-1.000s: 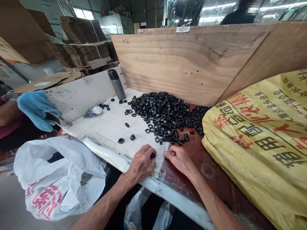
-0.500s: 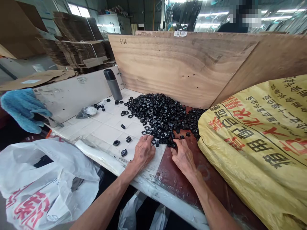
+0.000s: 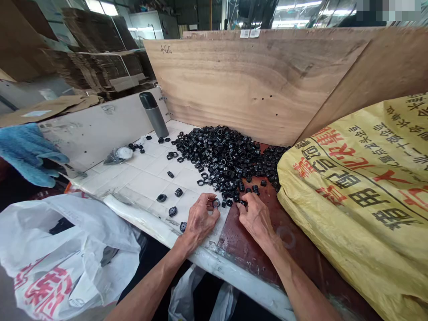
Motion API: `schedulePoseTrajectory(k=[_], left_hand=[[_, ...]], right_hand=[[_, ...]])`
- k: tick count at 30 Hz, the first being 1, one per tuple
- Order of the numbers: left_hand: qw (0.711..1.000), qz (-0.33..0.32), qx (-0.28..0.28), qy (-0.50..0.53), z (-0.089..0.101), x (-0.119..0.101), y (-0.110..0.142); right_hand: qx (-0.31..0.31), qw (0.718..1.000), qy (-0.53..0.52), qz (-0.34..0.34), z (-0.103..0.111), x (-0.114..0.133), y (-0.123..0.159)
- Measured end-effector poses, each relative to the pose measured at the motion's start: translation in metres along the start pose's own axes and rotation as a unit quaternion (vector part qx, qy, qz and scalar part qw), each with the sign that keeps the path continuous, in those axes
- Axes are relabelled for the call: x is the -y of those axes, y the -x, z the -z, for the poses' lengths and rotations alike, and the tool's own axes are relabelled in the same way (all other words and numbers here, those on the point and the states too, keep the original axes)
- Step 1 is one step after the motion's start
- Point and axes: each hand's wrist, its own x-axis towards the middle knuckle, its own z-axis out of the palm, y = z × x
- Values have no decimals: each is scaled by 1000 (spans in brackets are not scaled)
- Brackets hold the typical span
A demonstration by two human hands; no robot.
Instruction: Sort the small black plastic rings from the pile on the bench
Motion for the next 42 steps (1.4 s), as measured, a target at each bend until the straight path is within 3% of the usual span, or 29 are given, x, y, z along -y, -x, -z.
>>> schedulePoseTrajectory(k=[2, 5, 10, 12, 15, 17, 19, 21, 24, 29, 34, 42], left_hand=[[999, -34, -7, 41, 2, -2, -1], [994, -87, -1, 65, 3, -3, -4], [985, -39, 41, 163, 4, 0, -3], [976, -17, 53, 210, 4, 0, -2], [973, -36, 63, 221, 6, -2, -3], [967, -35, 51, 248, 7, -6, -5], [951, 0, 26, 309, 8, -10, -6], [934, 39, 15, 355, 10, -14, -7], [929, 55, 40, 363, 13, -19, -7], [914, 87, 84, 387, 15, -23, -6], [899, 107, 107, 411, 13, -21, -6], [902, 72, 93, 416, 8, -13, -4]], right_hand=[[-12, 994, -104, 0, 4, 4, -1], [19, 971, -238, 25, 7, 15, 0], [45, 960, -267, 72, 4, 29, 3], [37, 961, -268, 54, 3, 31, 5], [29, 962, -270, 38, 4, 31, 6], [12, 957, -290, -8, 4, 29, 6], [14, 939, -331, -88, 4, 28, 6], [57, 910, -383, -145, 4, 29, 6], [106, 883, -433, -143, 5, 33, 6], [67, 901, -415, -110, 5, 35, 7], [38, 944, -328, -10, 7, 32, 5], [14, 959, -279, 49, 9, 34, 5]])
